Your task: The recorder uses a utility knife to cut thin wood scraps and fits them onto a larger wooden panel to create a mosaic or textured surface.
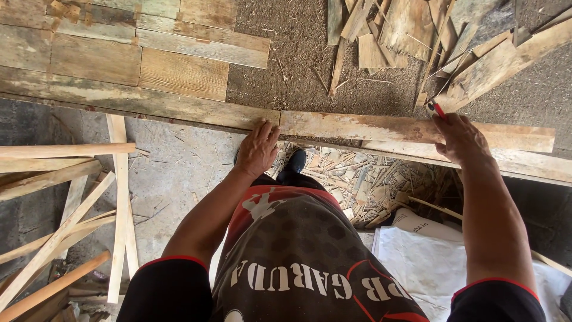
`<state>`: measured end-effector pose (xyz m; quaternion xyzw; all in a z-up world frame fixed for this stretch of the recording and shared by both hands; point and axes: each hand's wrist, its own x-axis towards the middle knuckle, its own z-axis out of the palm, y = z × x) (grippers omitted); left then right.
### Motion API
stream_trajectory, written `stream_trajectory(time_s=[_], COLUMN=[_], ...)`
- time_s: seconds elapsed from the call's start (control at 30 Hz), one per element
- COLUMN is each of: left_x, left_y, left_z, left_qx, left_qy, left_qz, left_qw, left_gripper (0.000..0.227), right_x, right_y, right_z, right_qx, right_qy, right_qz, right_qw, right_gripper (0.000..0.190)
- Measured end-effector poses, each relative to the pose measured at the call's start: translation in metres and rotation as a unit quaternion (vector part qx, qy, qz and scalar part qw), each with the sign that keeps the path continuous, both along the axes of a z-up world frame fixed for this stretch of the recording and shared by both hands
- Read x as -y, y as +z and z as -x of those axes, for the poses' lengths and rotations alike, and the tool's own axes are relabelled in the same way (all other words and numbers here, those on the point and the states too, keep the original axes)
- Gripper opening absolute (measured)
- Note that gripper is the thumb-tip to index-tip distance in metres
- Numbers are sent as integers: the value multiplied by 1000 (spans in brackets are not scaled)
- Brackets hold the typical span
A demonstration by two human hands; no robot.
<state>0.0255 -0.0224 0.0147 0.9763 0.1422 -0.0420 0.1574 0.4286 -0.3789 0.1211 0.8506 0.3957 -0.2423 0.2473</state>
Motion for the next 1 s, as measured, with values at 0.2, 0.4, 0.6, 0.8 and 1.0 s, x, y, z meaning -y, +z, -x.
stream_trajectory(time_s=[0.2, 0.4, 0.6, 0.8, 1.0], left_x=[0, 1, 0, -1, -1], left_y=[9, 9, 10, 2, 8], left_z=[-1, -1, -4, -2, -4], left_qx=[-22, -17, -60, -56, -61], left_qy=[5, 7, 6, -1, 5], left_qz=[16, 11, 17, 8, 24], left_qw=[1000, 1000, 998, 998, 998], left_gripper=[69, 71, 73, 73, 72], right_x=[3, 1, 6, 6, 1], right_y=[-7, -11, -18, -16, -14], right_z=[-5, -4, -6, -3, -2], right_qx=[7, 2, -2, -5, -4], right_qy=[2, -20, -15, -17, -24], right_qz=[-24, -10, -14, -12, -27], right_qw=[1000, 1000, 1000, 1000, 999], right_gripper=[85, 86, 86, 83, 84])
